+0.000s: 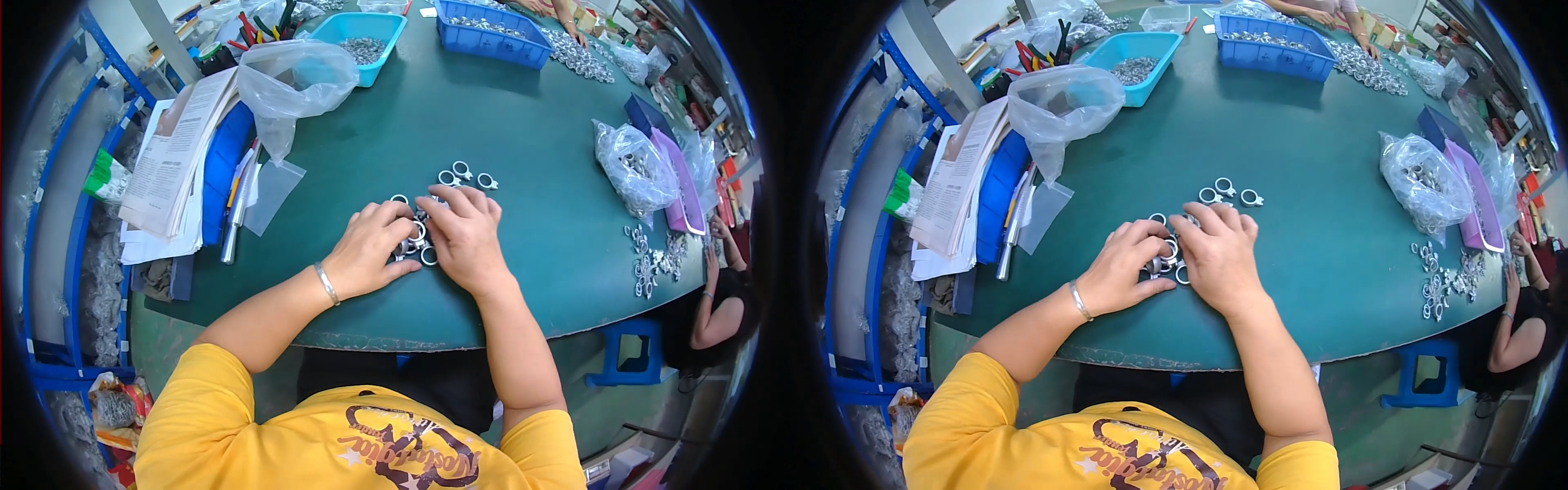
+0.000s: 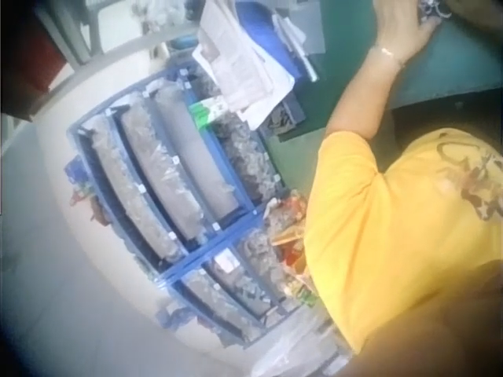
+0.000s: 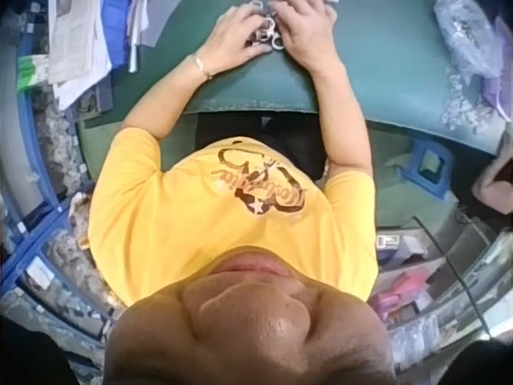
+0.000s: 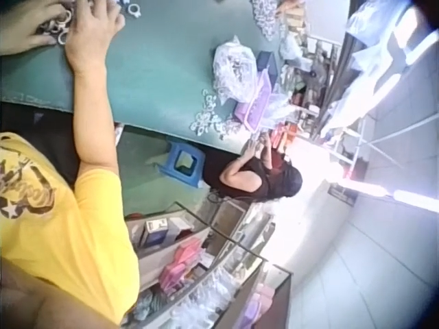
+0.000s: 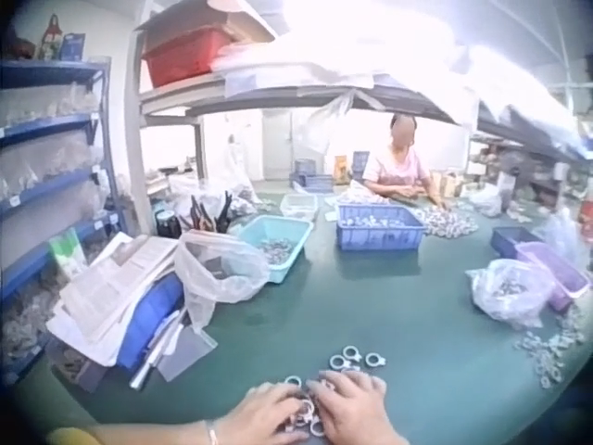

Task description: The person sorts and handles metal rings at a workbench, picking them up from a pile and placing them into a bag.

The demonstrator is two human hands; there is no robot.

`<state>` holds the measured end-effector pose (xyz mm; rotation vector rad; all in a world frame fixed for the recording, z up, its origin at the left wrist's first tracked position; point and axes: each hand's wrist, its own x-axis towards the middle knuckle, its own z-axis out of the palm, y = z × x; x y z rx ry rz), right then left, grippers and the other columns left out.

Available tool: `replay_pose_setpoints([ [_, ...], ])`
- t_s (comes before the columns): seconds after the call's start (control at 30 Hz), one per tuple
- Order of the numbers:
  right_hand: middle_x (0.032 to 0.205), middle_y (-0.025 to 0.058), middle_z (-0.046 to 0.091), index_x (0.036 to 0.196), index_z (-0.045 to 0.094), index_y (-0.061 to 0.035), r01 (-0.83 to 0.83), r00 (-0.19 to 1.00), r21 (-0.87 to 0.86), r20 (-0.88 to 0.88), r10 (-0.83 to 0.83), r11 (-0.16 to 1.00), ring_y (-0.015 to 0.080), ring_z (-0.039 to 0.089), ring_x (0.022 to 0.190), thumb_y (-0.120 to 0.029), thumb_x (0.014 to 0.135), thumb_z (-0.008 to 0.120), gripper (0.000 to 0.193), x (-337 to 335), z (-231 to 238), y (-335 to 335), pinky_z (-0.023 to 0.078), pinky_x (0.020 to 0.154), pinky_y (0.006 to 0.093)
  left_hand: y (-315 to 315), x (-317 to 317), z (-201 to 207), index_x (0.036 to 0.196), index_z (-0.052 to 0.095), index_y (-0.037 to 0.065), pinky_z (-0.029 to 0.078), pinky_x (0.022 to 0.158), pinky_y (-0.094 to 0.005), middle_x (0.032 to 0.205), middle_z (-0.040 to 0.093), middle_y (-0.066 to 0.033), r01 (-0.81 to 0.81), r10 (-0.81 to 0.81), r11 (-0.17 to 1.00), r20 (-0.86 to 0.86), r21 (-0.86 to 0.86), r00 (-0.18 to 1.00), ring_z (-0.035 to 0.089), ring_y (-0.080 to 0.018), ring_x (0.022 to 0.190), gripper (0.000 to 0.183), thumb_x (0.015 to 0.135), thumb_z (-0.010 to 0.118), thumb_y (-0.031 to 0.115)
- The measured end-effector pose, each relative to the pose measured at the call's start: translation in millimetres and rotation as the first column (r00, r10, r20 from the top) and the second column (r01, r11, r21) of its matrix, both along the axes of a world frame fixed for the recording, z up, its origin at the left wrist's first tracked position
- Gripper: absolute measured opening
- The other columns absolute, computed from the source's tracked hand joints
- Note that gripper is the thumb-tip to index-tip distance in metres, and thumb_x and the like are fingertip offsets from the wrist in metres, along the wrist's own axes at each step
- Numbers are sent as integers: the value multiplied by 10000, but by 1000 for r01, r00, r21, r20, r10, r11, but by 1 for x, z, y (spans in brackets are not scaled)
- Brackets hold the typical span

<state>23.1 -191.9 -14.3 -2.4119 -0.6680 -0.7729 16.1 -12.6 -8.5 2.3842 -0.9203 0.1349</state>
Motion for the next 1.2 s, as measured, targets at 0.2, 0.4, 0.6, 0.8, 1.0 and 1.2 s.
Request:
replay_pose_setpoints([
  [0.2, 964, 40, 567, 800, 604, -87, 26, 989, -56, -145, -34, 998, 220, 512, 917, -55, 672, 657, 142, 1, -4, -3, 323, 793, 376, 9, 3, -9, 1064, 505, 99, 299, 974, -430, 1238, 429, -129, -33, 37, 994, 37, -103, 999, 389, -337, 1168, 529, 628, 775, 230],
  [0.4, 931, 67, 600, 786, 604, -68, -1, 991, 86, -131, 12, 996, 237, 548, 862, -51, 690, 678, 123, -12, 1, -4, 375, 767, 357, 6, -4, -14, 1063, 530, 95, 280, 966, -414, 1201, 463, -113, -69, 77, 980, 36, -187, 996, 419, -292, 1152, 487, 662, 750, 262],
  [0.6, 909, 140, 611, 842, 569, -19, -11, 991, 418, -116, 65, 908, 236, 599, 795, 34, 646, 727, 258, -59, -2, 6, 485, 684, 296, 6, -12, -5, 901, 603, 73, 335, 835, -341, 924, 552, -49, 65, -85, 925, -36, -375, 996, 514, -214, 894, 290, 707, 720, 255],
  [0.8, 908, 131, 599, 973, 541, -17, -89, 993, 551, -19, 118, 830, 201, 578, 746, 64, 616, 740, 417, -68, -19, 11, 484, 645, 277, -1, -18, -3, 853, 609, 16, 422, 530, -234, 757, 584, -68, 69, -182, 818, -142, -571, 973, 544, -178, 615, 150, 719, 678, 17],
  [1.0, 865, 104, 582, 925, 610, -12, -9, 989, 524, -123, 86, 852, 170, 551, 715, -7, 612, 768, 351, -67, -11, 4, 455, 589, 244, -1, -15, -7, 823, 595, 19, 474, 603, -287, 782, 585, -87, 98, -194, 820, -111, -564, 975, 581, -223, 687, 116, 725, 656, 19],
  [1.2, 797, 86, 585, 862, 630, -13, -75, 983, 487, -109, 145, 870, 186, 553, 697, 19, 591, 761, 303, -66, -12, -2, 450, 582, 254, -3, -17, -6, 824, 598, 28, 479, 588, -281, 787, 592, -83, 116, -171, 807, -41, -579, 984, 584, -221, 675, 136, 709, 661, -4],
])
